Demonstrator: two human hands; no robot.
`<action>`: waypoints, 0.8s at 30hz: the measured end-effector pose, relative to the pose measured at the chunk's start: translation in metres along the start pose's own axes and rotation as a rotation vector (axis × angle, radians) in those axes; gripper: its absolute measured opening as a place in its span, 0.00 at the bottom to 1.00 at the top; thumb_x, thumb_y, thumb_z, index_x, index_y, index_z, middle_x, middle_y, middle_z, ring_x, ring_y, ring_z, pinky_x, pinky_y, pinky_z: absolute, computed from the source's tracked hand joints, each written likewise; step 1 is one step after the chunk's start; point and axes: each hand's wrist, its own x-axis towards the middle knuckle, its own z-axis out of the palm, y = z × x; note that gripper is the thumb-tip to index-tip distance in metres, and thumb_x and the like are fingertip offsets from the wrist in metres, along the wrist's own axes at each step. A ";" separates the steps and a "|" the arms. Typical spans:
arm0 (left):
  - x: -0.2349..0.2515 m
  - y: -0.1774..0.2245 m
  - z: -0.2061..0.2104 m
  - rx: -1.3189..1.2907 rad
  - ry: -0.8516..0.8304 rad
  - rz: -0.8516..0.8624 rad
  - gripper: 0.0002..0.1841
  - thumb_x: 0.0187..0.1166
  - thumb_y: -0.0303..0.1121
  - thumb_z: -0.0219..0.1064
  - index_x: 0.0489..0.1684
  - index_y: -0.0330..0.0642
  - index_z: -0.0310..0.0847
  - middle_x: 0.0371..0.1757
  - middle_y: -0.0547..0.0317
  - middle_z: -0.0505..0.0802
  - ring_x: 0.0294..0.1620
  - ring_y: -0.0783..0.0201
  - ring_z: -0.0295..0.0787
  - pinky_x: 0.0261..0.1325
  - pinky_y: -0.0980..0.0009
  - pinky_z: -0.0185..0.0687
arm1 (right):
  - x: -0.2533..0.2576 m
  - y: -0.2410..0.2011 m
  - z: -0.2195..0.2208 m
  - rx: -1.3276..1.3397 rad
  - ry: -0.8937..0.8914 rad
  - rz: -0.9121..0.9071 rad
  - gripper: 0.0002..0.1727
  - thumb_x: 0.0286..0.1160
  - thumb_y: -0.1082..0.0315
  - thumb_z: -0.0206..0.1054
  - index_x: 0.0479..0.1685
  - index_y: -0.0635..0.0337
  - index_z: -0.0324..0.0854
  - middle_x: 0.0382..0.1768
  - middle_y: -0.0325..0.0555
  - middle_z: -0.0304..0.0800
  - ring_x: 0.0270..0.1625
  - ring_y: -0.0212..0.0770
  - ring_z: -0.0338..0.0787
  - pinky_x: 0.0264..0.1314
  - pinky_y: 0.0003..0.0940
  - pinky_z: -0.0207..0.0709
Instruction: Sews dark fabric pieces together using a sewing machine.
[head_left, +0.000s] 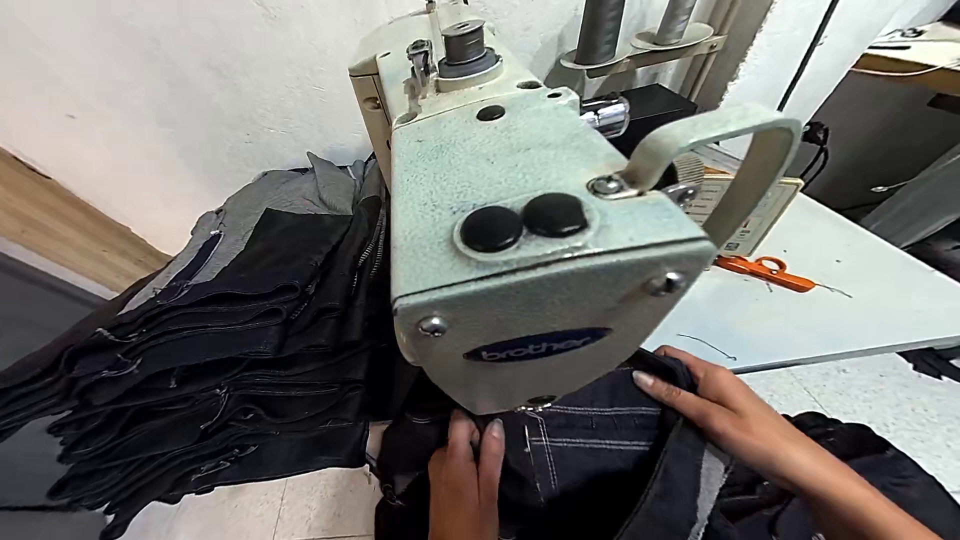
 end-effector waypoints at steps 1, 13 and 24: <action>0.004 0.002 0.000 0.029 0.012 -0.001 0.15 0.84 0.37 0.58 0.36 0.32 0.79 0.16 0.63 0.76 0.16 0.71 0.74 0.23 0.71 0.74 | 0.008 -0.005 -0.001 -0.008 -0.015 0.006 0.13 0.71 0.50 0.66 0.39 0.47 0.84 0.26 0.29 0.87 0.31 0.26 0.88 0.36 0.33 0.83; 0.018 0.003 -0.016 0.008 -0.118 -0.114 0.18 0.86 0.39 0.56 0.45 0.31 0.84 0.17 0.61 0.82 0.12 0.70 0.77 0.18 0.69 0.78 | 0.044 -0.016 0.010 -0.097 0.022 -0.160 0.07 0.69 0.58 0.67 0.35 0.50 0.83 0.21 0.26 0.79 0.24 0.19 0.78 0.28 0.25 0.72; 0.017 0.000 -0.024 0.080 -0.140 -0.061 0.19 0.87 0.42 0.57 0.44 0.31 0.82 0.16 0.58 0.82 0.12 0.65 0.80 0.20 0.65 0.82 | 0.034 -0.021 0.008 -0.175 0.053 -0.241 0.17 0.71 0.45 0.66 0.40 0.48 0.84 0.21 0.22 0.79 0.24 0.13 0.77 0.26 0.17 0.70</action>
